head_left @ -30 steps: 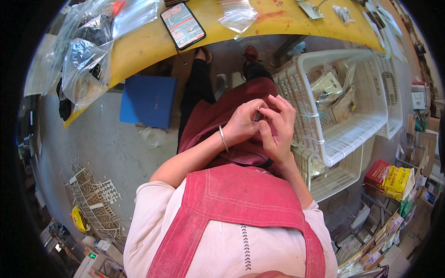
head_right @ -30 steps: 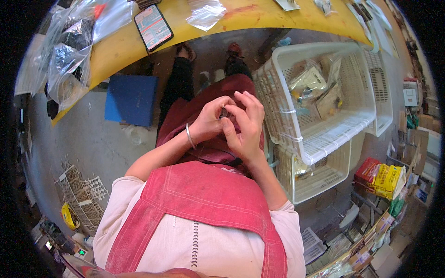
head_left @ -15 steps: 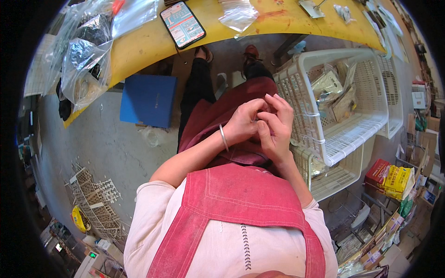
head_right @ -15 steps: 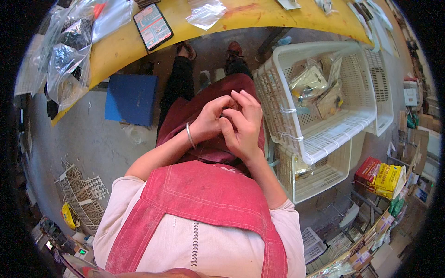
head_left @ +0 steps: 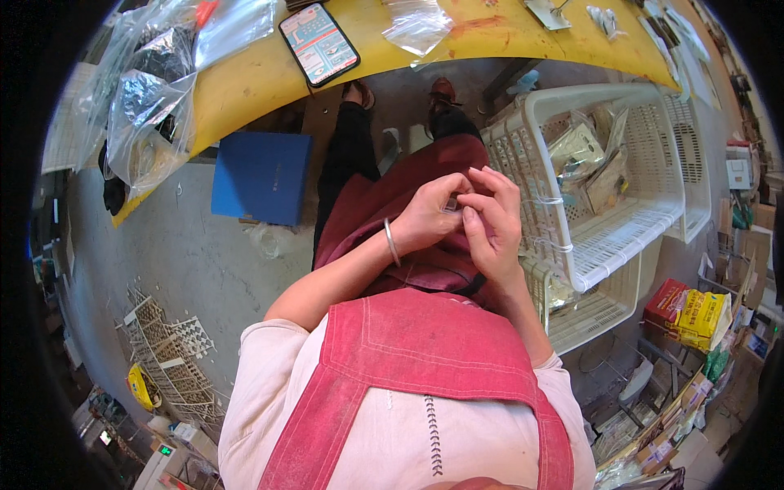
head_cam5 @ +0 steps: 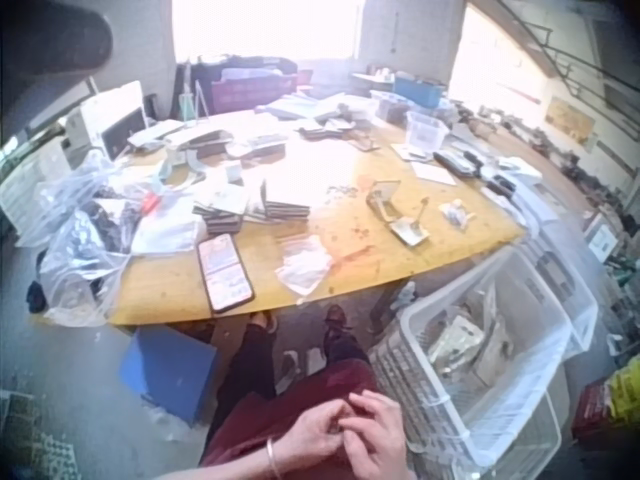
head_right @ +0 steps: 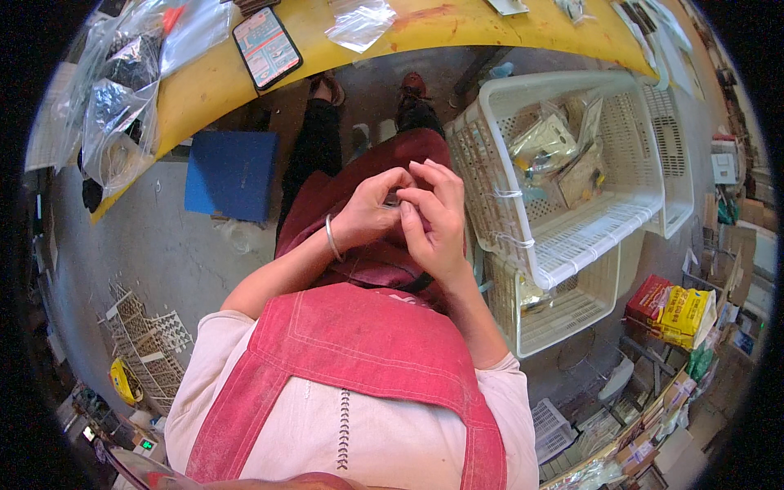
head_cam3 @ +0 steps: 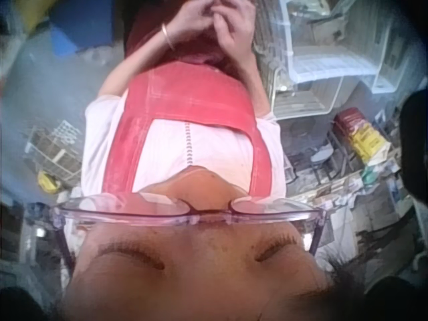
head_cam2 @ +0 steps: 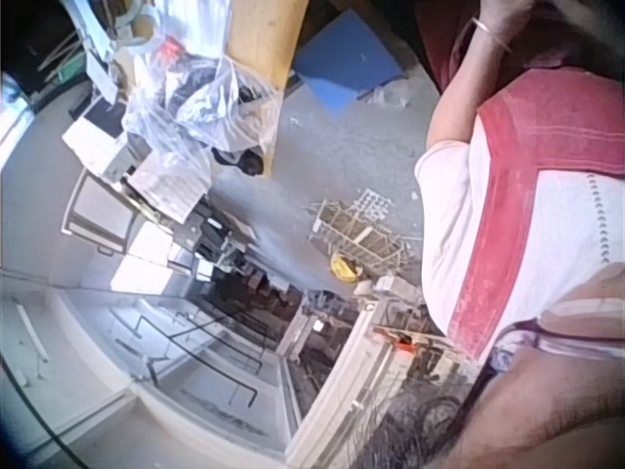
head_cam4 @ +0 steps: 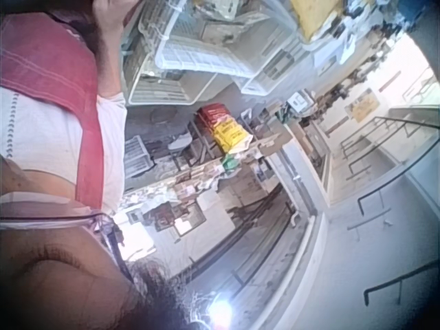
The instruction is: The person repeatedly picks small metal components from a table, places them into clear plastic bags, and seals the bags. The person also handles a white cable, placing it into a bag and sealing it. The workspace includes a yellow table, plastic bags, and a smartphone.
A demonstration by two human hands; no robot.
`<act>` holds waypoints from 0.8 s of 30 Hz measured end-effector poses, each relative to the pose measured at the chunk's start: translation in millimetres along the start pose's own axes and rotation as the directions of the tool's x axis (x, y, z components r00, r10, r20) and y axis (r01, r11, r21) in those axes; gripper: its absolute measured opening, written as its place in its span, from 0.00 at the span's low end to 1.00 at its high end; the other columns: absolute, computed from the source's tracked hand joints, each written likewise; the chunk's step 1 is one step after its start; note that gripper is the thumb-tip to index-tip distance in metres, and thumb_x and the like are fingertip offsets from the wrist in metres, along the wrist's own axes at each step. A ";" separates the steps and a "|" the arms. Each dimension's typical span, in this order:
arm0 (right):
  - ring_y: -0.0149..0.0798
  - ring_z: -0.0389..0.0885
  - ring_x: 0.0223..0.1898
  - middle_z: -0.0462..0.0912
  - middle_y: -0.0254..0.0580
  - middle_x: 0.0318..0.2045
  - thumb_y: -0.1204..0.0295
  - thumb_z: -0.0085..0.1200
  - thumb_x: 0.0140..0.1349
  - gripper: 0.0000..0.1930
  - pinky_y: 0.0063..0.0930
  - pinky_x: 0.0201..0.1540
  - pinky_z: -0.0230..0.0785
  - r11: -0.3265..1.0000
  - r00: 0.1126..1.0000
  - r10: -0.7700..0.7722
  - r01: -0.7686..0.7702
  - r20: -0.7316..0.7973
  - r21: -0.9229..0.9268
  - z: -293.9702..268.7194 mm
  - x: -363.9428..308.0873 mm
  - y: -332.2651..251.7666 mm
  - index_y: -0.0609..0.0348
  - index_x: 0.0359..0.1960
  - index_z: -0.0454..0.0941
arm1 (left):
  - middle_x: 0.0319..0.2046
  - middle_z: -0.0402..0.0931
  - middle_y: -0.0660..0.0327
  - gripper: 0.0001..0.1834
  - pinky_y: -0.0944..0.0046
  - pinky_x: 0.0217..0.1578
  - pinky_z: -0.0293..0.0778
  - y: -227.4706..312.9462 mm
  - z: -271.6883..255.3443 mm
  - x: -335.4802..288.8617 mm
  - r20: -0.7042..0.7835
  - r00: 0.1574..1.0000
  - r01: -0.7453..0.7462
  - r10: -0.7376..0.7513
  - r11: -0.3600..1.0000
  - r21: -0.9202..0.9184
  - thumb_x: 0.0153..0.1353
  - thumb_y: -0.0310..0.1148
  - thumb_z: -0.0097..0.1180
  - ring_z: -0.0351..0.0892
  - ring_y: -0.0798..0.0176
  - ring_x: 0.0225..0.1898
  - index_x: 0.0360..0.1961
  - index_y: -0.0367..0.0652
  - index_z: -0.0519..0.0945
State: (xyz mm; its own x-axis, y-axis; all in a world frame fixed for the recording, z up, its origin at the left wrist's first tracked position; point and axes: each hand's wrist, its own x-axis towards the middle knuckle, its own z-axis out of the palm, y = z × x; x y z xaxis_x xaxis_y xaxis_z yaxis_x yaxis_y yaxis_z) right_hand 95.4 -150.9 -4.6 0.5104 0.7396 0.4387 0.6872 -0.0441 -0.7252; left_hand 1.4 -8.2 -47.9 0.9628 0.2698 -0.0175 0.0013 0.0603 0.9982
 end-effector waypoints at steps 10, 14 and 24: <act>0.62 0.74 0.65 0.79 0.58 0.60 0.83 0.55 0.55 0.14 0.51 0.71 0.66 1.000 0.989 0.010 -0.007 0.150 -0.021 -1.4 0.9 6.4 0.65 0.43 0.83 | 0.40 0.80 0.62 0.13 0.66 0.46 0.76 -5.2 2.3 0.3 0.018 0.998 -0.067 0.066 0.996 0.062 0.61 0.23 0.67 0.77 0.70 0.43 0.45 0.39 0.79; 0.60 0.76 0.62 0.80 0.56 0.58 0.85 0.54 0.55 0.13 0.49 0.68 0.68 0.993 0.982 0.070 -0.085 0.174 0.078 -7.1 1.4 9.1 0.65 0.43 0.82 | 0.37 0.78 0.61 0.12 0.64 0.42 0.75 3.4 1.1 1.4 0.032 0.997 -0.073 0.071 0.996 0.054 0.59 0.21 0.63 0.75 0.67 0.39 0.44 0.39 0.79; 0.58 0.81 0.56 0.83 0.56 0.54 0.87 0.57 0.60 0.10 0.44 0.60 0.74 0.985 0.980 0.139 -0.151 0.142 0.080 -5.3 0.4 9.7 0.64 0.43 0.79 | 0.35 0.78 0.57 0.13 0.61 0.38 0.74 -0.1 -1.6 2.5 0.052 0.996 -0.075 0.072 0.996 0.052 0.58 0.20 0.56 0.75 0.63 0.35 0.45 0.38 0.80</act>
State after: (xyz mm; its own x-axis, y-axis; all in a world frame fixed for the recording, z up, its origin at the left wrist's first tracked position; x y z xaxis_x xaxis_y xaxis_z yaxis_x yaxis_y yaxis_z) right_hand 105.0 -154.6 -8.6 0.5226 0.8138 0.2541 0.5585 -0.1015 -0.8233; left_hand 3.5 -6.0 -48.2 0.9730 0.2235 0.0576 -0.0568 -0.0099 0.9983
